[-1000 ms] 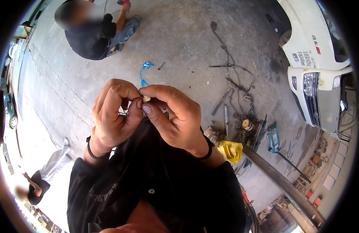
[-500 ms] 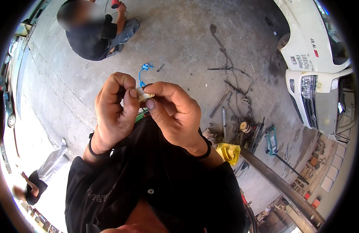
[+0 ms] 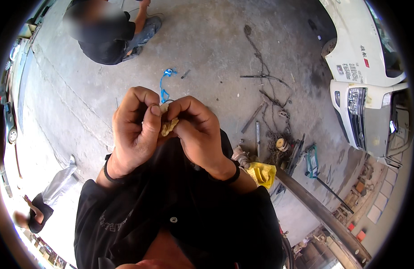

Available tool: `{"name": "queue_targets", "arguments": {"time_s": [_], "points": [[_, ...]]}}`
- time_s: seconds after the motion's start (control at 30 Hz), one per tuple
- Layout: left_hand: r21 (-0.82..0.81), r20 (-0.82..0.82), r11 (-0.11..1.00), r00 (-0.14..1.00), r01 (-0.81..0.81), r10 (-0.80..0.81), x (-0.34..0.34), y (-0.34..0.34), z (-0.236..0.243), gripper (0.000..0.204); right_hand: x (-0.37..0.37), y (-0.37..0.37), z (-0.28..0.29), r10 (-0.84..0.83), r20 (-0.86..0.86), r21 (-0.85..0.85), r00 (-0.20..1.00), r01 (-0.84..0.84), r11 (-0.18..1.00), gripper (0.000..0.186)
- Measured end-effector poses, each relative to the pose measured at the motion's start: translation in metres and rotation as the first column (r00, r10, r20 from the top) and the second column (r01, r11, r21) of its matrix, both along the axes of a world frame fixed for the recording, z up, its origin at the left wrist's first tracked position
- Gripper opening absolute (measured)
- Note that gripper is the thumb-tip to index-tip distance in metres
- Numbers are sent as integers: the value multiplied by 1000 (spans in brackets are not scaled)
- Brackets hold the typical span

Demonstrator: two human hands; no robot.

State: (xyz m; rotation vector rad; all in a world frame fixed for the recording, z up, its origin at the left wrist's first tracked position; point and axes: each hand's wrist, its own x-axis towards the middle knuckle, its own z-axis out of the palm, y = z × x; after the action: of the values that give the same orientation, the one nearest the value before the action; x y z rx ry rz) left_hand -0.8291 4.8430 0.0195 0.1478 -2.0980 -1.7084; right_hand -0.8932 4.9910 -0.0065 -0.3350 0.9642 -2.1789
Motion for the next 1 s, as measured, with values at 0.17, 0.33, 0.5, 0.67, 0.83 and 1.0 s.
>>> {"name": "queue_targets", "arguments": {"time_s": [0.17, 0.33, 0.5, 0.67, 0.83, 1.0], "points": [[-131, -95, 990, 995, -48, 36, 0, -8, -10, 16, -7, 2, 3, -109, 101, 52, 989, 104, 993, 19], [-122, -147, 992, 989, 14, -32, -2, -7, -11, 31, -9, 1, 5, -157, 139, 100, 978, 144, 984, 20], [-170, -120, 980, 985, 104, -125, -1, -9, -6, 30, -5, 4, 7, -148, 134, 161, 980, 126, 979, 19], [-109, -67, 985, 988, 135, -142, 1, -1, -3, 22, -4, 6, 12, -185, 130, 233, 974, 152, 961, 19], [43, 7, 994, 995, 99, -99, 0, 1, -1, 13, -3, 8, 14, -162, -36, 179, 986, 166, 970, 19], [-33, 3, 998, 999, 51, -51, -1, 1, -2, 9, -8, 12, 9, -91, -111, 168, 990, 109, 980, 19]]}}
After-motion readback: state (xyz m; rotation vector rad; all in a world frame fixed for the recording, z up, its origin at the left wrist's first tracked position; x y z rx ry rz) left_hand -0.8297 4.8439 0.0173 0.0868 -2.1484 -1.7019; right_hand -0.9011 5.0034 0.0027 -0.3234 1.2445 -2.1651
